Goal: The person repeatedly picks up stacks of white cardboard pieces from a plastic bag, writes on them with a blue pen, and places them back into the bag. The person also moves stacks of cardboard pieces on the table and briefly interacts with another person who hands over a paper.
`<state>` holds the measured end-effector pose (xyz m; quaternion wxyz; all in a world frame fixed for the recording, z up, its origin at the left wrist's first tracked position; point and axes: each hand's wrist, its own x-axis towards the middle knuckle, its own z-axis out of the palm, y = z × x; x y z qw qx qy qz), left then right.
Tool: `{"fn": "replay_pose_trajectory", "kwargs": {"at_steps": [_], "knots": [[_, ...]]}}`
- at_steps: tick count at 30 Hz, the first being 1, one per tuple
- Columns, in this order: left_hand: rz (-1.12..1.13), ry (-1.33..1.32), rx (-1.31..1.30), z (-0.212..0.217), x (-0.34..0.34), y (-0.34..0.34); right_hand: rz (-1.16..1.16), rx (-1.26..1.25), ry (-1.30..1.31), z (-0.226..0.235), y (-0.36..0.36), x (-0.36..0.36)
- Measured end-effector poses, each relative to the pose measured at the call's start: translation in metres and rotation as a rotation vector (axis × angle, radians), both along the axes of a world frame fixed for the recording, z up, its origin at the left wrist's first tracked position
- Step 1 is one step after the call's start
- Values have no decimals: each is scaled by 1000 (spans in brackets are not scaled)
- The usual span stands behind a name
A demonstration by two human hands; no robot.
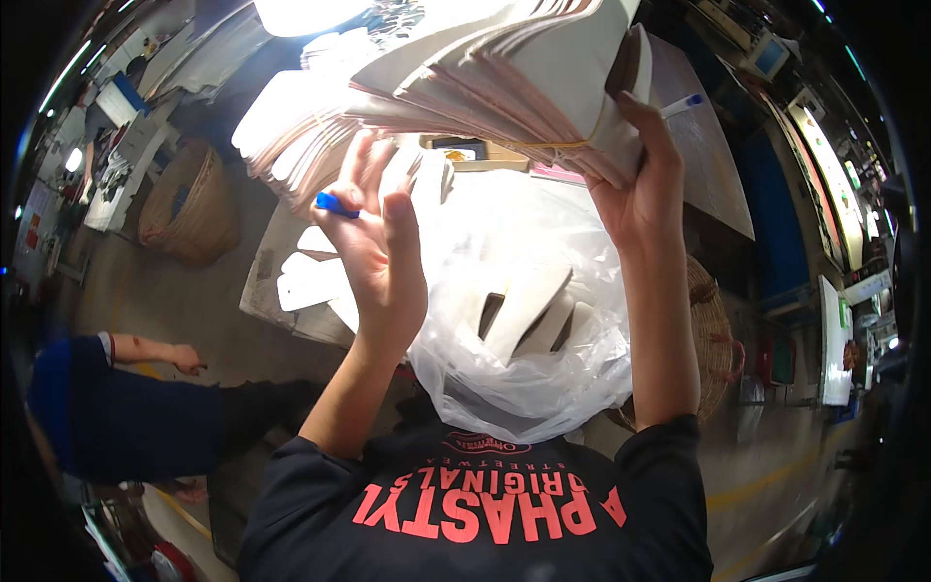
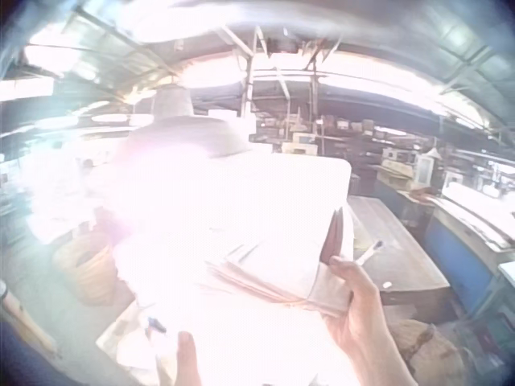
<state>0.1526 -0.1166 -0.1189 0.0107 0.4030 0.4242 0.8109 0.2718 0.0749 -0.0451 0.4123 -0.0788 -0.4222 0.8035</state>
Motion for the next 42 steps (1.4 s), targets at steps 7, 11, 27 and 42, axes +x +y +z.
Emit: {"fn": "replay_pose_trajectory", "kwargs": {"at_steps": [7,11,27,42], "knots": [[-63,-341,-19,14,47,8,-178,621,-483,-7,-63,95],[-532,-803,-200,0,31,-9,-295,698,-697,-5,-49,159],[-728,-239,-786,-97,21,20,-202,658,-335,-89,-72,74],[-788,-209,-760,-101,19,20,-510,1030,-347,-117,-69,51]]}}
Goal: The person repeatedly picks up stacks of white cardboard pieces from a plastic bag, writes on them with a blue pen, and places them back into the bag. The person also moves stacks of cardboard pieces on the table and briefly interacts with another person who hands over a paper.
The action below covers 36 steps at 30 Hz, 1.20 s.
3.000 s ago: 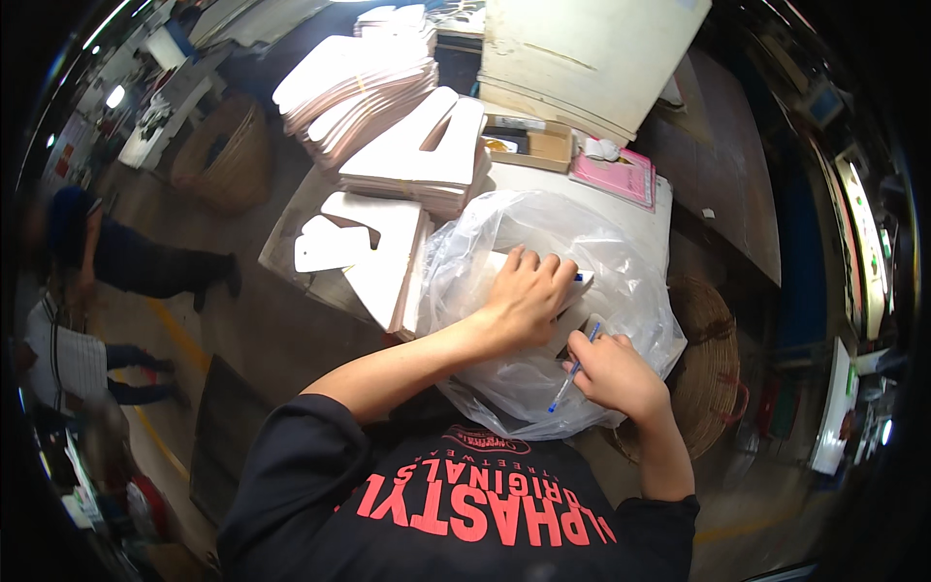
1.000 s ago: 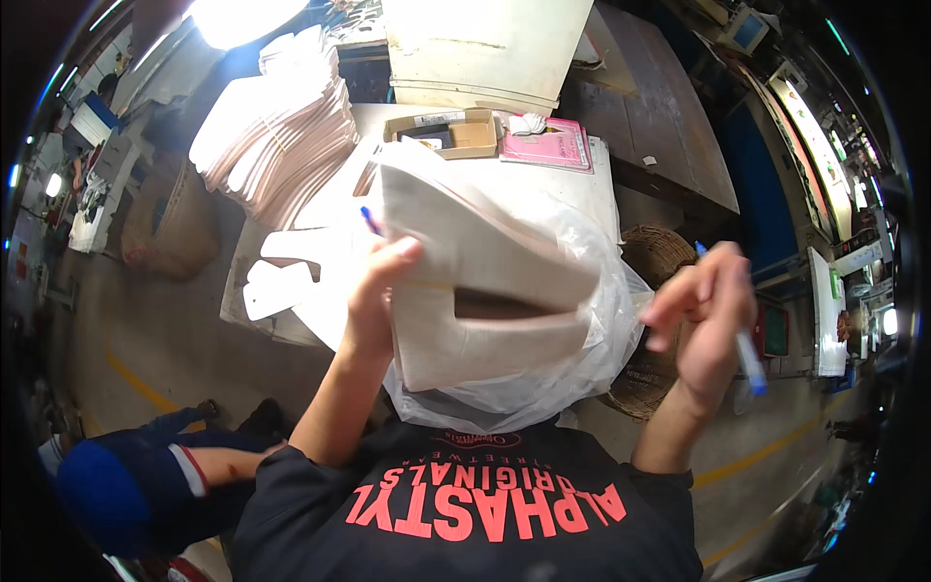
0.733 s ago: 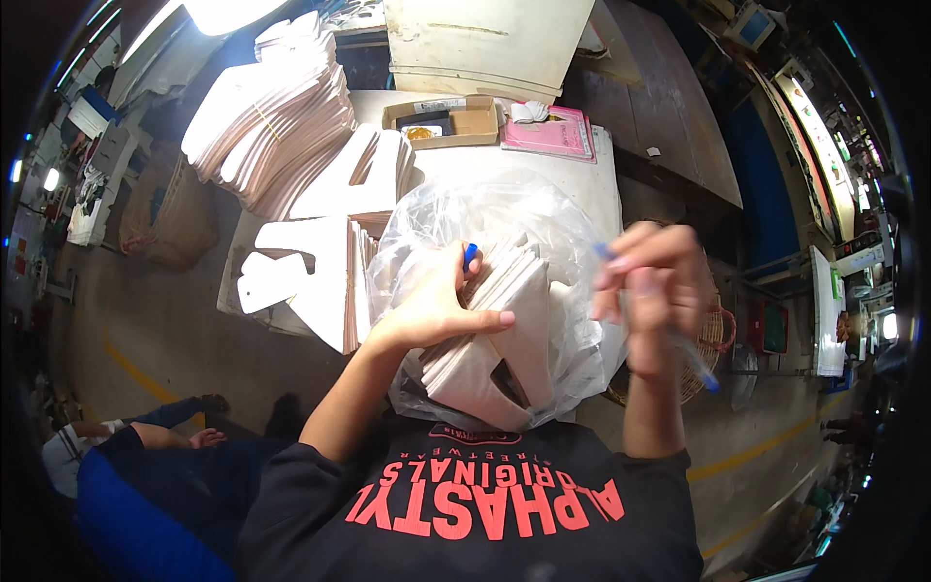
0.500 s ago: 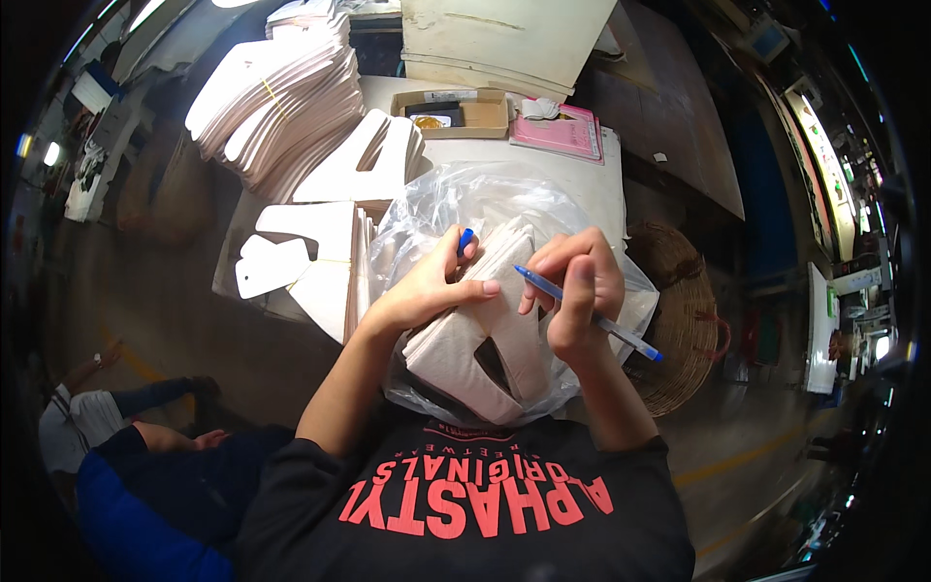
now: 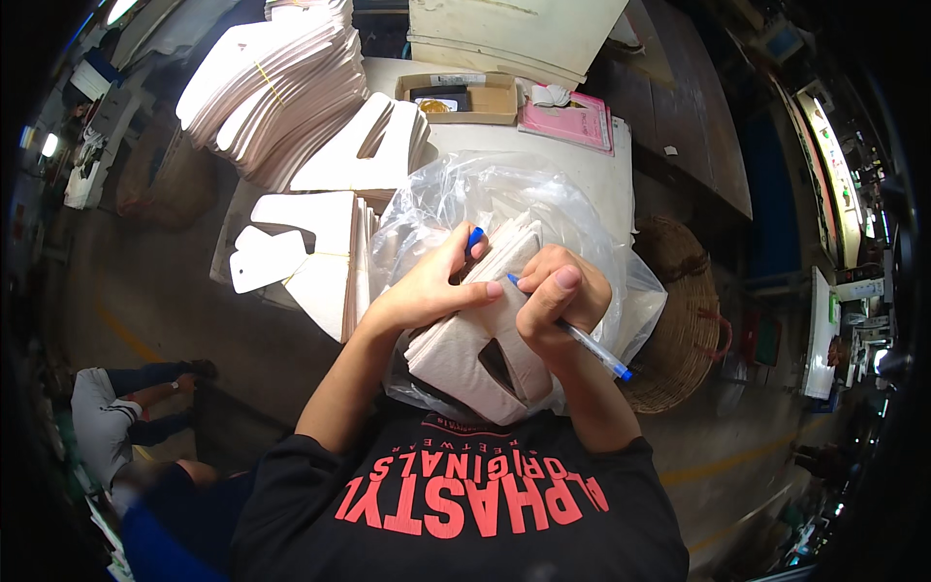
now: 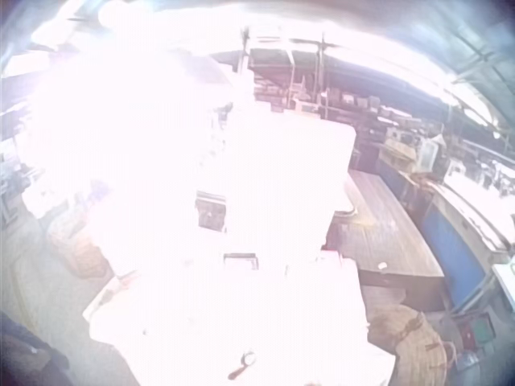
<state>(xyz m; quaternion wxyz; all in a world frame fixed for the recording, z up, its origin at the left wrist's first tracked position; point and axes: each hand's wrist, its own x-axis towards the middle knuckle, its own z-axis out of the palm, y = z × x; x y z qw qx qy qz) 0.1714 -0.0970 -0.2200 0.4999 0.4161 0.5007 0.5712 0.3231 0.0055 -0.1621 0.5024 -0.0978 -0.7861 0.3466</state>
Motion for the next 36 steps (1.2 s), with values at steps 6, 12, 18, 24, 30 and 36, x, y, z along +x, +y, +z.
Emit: {"fn": "replay_pose_trajectory", "kwargs": {"at_steps": [6,12,18,24,30,36], "knots": [[14,76,-6,-3,0,1,-15,32,-64,3,0,1],[18,104,-47,-3,-1,1,-50,48,-128,3,1,0],[32,112,-26,-5,0,1,-16,39,-163,3,2,2],[26,135,-47,-5,0,0,-49,-11,-77,2,-1,-1],[36,92,-16,-8,1,0,-62,26,-100,1,-2,0],[52,97,8,-10,3,0,-65,-41,-59,1,-4,0]]}}
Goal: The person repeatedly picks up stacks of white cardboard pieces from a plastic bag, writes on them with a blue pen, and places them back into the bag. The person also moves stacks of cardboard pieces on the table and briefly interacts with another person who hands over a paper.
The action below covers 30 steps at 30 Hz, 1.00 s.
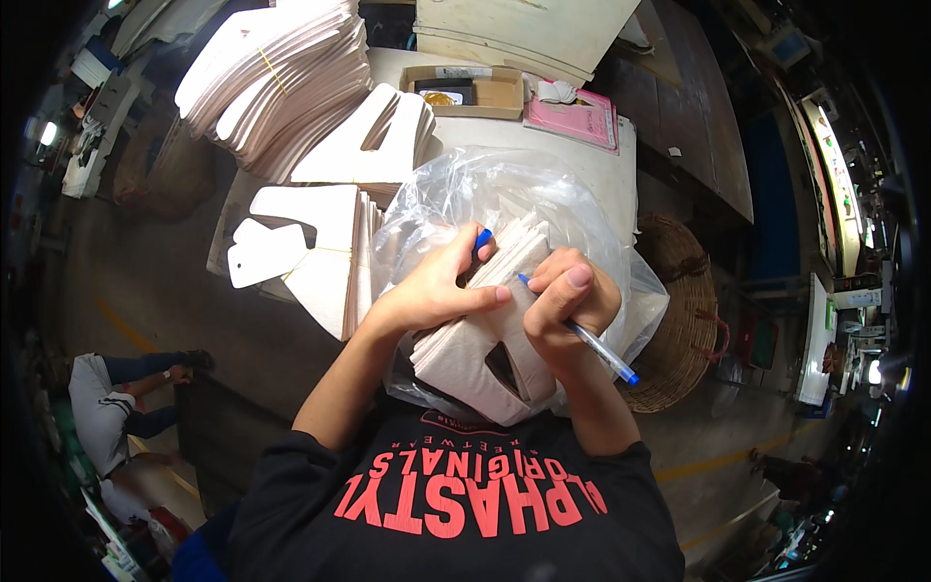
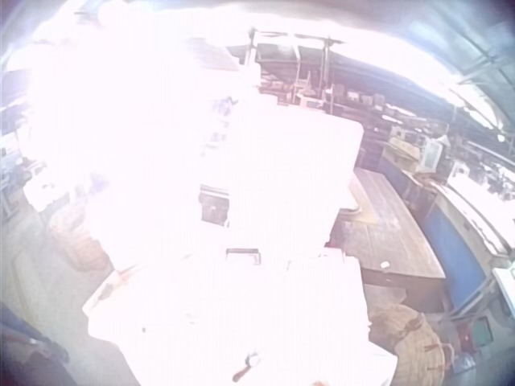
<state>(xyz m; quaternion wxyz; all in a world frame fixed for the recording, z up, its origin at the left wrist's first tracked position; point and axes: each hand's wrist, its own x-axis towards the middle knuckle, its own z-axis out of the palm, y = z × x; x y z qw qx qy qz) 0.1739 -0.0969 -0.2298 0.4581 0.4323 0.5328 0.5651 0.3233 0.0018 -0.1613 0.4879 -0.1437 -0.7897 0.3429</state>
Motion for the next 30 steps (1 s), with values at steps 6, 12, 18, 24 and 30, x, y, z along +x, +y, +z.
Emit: {"fn": "replay_pose_trajectory", "kwargs": {"at_steps": [6,12,18,24,30], "knots": [[-4,19,-38,0,-2,0,-16,63,-109,1,0,2],[-12,41,-55,0,-2,0,-20,7,-30,-1,-1,2],[-3,22,-22,2,-2,-1,1,-2,8,-1,-1,0],[-4,58,-46,-1,-3,-1,30,52,-18,0,0,-1],[-5,59,-47,-2,-4,-1,22,36,4,-1,-1,-3]]}}
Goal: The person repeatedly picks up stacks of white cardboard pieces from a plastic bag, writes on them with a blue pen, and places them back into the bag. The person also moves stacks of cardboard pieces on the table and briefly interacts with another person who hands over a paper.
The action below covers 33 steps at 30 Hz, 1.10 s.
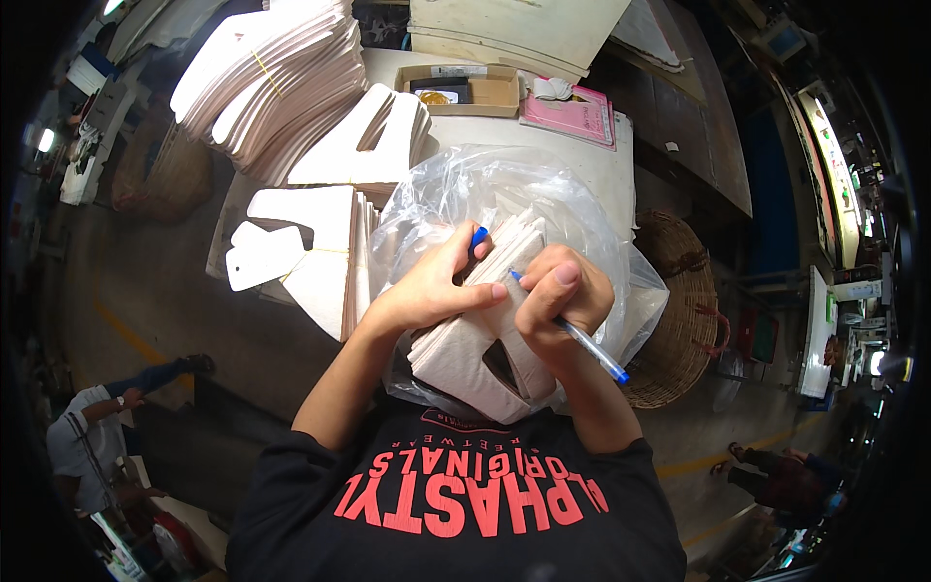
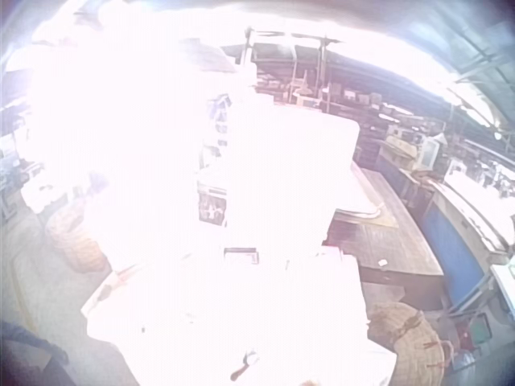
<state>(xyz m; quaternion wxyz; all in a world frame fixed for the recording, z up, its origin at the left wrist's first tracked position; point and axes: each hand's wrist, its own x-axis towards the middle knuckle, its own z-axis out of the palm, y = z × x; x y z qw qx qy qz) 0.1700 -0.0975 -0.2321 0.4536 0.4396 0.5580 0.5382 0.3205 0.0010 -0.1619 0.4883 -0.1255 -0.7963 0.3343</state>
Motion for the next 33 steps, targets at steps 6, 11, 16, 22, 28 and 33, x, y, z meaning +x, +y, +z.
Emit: {"fn": "replay_pose_trajectory", "kwargs": {"at_steps": [6,11,16,22,28,33], "knots": [[-11,-74,11,3,2,0,-12,36,-82,0,1,4],[-10,-65,19,4,2,0,4,-1,-19,1,0,3],[-20,-50,-6,2,0,0,-26,-14,-32,1,-1,3],[-19,-72,12,-1,0,0,-53,-21,-65,-1,-1,4],[-33,-100,11,0,0,-2,86,-522,106,0,-1,12],[20,-322,40,13,3,-9,143,-689,83,3,12,51]]}}
